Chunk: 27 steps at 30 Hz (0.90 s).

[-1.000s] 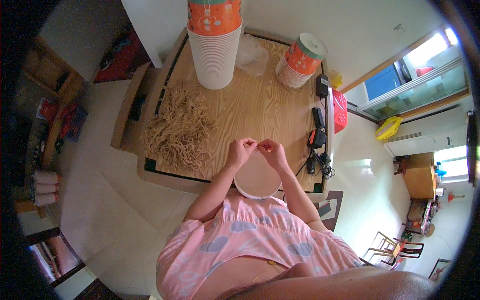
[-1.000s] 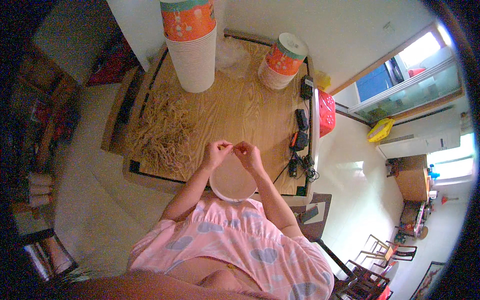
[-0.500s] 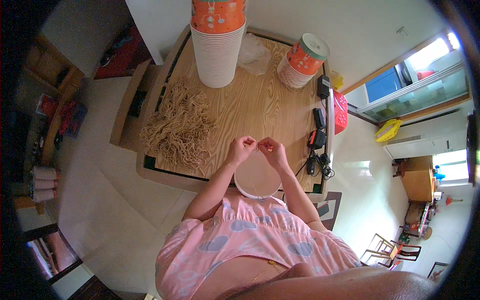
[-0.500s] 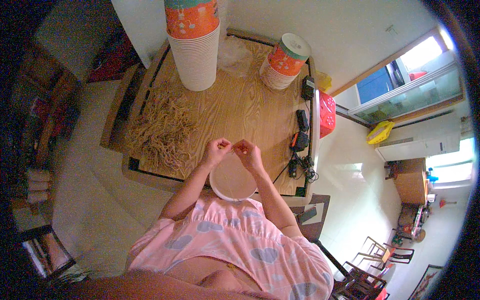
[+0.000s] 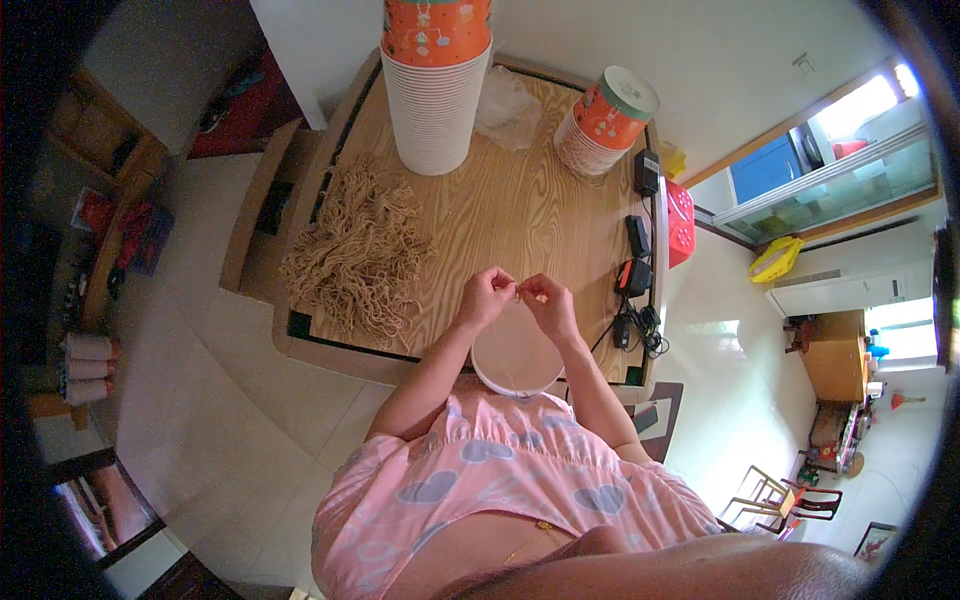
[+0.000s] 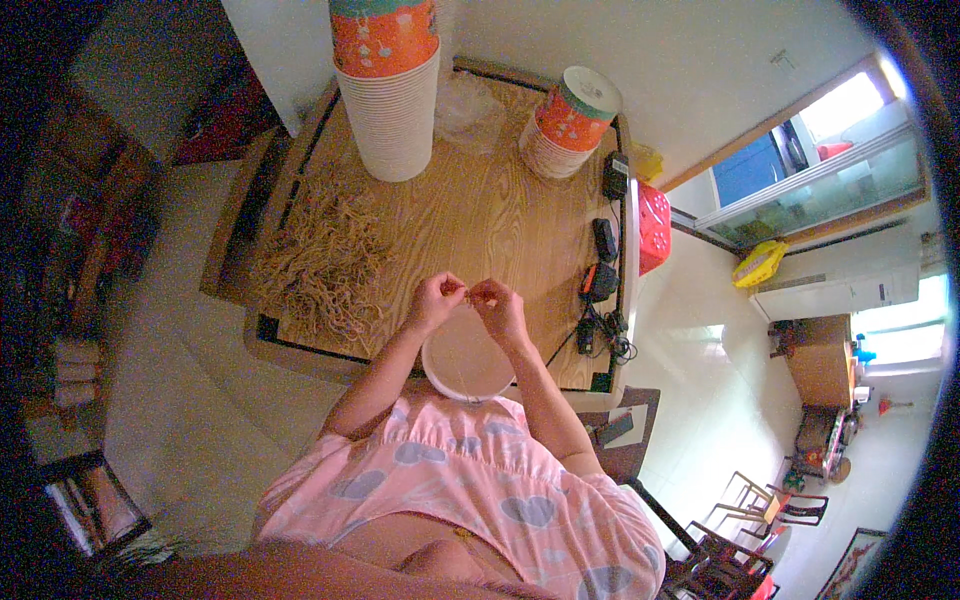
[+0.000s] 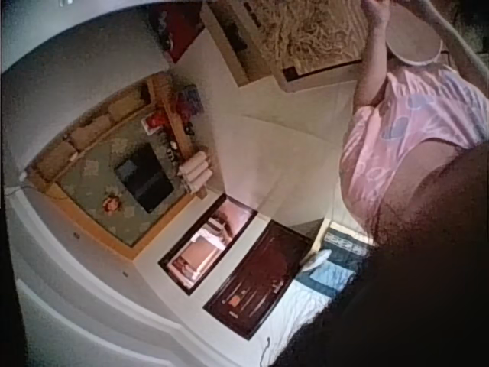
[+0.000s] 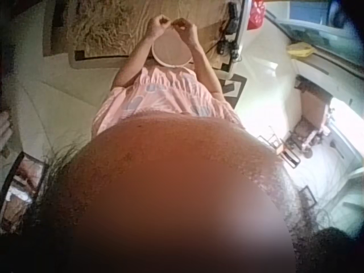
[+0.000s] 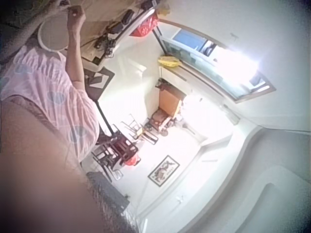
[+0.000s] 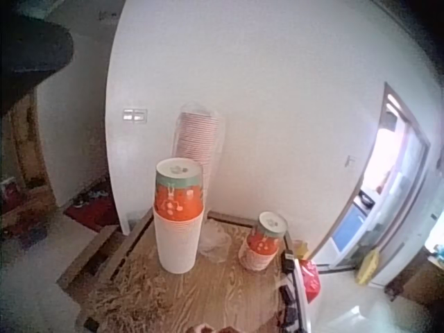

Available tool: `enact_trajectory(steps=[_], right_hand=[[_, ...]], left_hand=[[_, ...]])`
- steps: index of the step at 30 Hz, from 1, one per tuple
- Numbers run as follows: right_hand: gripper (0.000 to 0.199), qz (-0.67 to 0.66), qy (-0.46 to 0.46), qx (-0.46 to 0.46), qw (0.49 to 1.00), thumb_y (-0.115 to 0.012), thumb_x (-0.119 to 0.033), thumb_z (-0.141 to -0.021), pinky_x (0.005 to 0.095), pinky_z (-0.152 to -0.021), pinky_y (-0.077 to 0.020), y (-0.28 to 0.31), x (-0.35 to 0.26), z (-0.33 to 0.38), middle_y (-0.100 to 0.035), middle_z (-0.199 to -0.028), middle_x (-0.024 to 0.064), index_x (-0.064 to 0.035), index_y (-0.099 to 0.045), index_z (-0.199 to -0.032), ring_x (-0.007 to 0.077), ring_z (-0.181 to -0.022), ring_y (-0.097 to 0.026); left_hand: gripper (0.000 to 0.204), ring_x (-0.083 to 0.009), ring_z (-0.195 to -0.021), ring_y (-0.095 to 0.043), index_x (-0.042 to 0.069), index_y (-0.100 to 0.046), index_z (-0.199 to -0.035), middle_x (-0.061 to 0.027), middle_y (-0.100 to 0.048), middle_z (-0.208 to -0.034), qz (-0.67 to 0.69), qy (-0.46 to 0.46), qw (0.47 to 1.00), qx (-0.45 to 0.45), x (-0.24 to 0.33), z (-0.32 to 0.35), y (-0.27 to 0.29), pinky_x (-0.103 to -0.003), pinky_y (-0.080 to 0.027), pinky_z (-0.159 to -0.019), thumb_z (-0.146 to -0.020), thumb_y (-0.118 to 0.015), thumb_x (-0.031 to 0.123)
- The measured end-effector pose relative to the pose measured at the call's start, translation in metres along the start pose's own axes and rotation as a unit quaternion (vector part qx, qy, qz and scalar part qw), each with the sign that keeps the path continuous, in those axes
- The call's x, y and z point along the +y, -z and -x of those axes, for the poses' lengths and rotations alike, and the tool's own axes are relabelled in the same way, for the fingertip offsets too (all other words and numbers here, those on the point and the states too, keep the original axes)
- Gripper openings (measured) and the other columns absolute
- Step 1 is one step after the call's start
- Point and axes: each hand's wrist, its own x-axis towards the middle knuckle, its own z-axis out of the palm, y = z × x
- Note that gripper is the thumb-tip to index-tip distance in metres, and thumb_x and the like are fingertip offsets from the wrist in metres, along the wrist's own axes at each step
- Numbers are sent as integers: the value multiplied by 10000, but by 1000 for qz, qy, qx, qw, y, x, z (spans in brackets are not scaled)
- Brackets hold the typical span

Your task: Packing shredded material into paper cups and stacking them.

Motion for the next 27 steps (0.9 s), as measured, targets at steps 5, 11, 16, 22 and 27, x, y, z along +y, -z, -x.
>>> enact_trajectory(steps=[5, 11, 16, 22, 27], right_hand=[[68, -10, -3, 6, 1000, -611, -25, -728, 259, -634, -463, 0, 6, 1, -620, -716, 63, -8, -606, -794, 111, -681, -575], [57, -37, -2, 10, 999, -592, -19, -750, 243, -641, -462, -3, 18, -2, -616, -747, 49, -1, -596, -805, 105, -701, -573], [56, -76, -5, 8, 997, -572, -26, -778, 215, -647, -454, -4, 29, -5, -606, -774, 35, 7, -587, -821, 96, -706, -562], [85, -80, -40, -27, 996, -581, -84, -784, 255, -613, -451, -3, 18, -9, -619, -738, 56, -6, -604, -808, 111, -690, -567], [98, -52, -62, -15, 997, -573, -95, -794, 248, -596, -436, -3, 12, -12, -606, -706, 55, -3, -604, -809, 105, -655, -541]], left_hand=[[65, -106, -624, -548, 33, -557, -728, -25, -585, -675, -2, -13, 1000, 1, -5, 1, -1, -252, -444, -586, -726, -610, 69], [90, -126, -623, -579, 6, -571, -732, -72, -614, -697, 31, -34, 999, -18, -12, 0, 1, -257, -457, -568, -720, -617, 83], [55, -93, -620, -552, 22, -588, -749, -35, -606, -682, 26, -23, 999, -40, -9, 0, 2, -239, -440, -578, -737, -608, 71], [70, -73, -630, -539, 30, -605, -756, -10, -610, -679, -7, -7, 998, -55, -2, 3, 3, -231, -428, -585, -739, -635, 90], [116, -89, -638, -551, 24, -625, -809, -23, -627, -715, -11, -5, 999, -44, 3, 4, 4, -238, -436, -594, -735, -646, 112]])
